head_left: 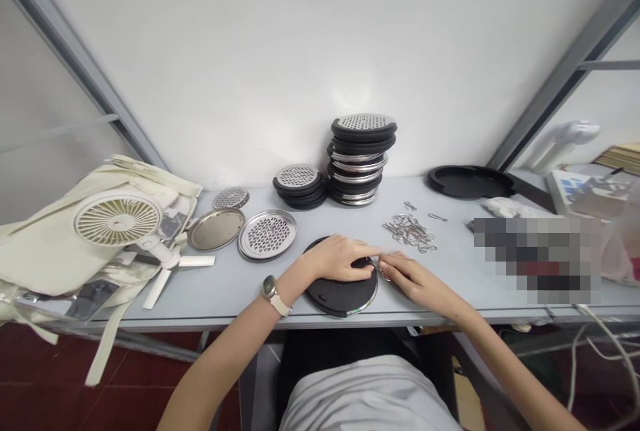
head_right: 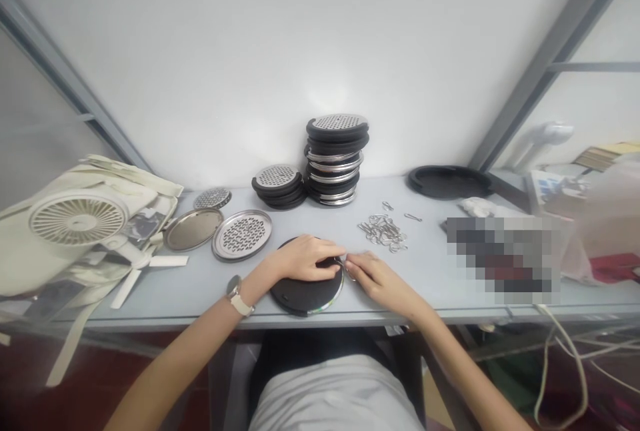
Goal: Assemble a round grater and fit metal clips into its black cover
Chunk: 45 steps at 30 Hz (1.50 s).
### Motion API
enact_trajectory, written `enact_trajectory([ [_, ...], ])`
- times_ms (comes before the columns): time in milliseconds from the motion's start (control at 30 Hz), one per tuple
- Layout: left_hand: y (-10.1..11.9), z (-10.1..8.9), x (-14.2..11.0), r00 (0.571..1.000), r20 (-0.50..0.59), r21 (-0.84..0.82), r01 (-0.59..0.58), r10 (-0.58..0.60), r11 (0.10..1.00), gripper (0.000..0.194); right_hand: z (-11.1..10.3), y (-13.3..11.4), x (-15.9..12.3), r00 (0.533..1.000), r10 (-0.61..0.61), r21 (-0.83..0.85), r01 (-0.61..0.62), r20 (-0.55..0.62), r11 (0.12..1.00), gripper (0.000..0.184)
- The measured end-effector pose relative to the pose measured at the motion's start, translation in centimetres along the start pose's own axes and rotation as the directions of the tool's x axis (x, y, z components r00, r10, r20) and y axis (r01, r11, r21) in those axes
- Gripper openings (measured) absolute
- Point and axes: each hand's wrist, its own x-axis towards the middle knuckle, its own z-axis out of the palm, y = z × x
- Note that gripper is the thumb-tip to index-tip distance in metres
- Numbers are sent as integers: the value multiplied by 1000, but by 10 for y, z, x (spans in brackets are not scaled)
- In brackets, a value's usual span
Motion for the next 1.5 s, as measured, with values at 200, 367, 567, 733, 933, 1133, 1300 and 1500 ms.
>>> enact_trajectory([
  [200,0,0,0,1000,7,9,2,-3,1000,20,0,-1,0,1000,11,22,-12,11,1000,35],
  [367,0,1,0,1000,8,1,4,-4,1000,21,-1,-1,0,1000,15,31,-15,15,999,34],
  [567,0,0,0,1000,14,11,2,-3,1000,22,-1,0,-1,1000,16,37,-17,7,999,34],
  [733,0,-1,0,1000,25,15,15,-15,1000,24,-2,-1,0,999,33,38,-33,8,999,34],
  [933,-1,1,0,1000,18,22,11,-11,1000,24,-2,-1,-1,999,45,40,-45,3,998,35],
  [1133,0,1,0,1000,20,18,14,-15,1000,24,-1,0,-1,999,54,36,-54,-5,998,35],
  [1300,0,0,0,1000,24,24,14,-15,1000,26,-2,-1,-1,999,55,36,-55,-1,998,36],
  [1500,1,-1,1,999,40,32,26,-28,999,26,-2,-2,-1,999,48,28,-47,-5,998,38],
])
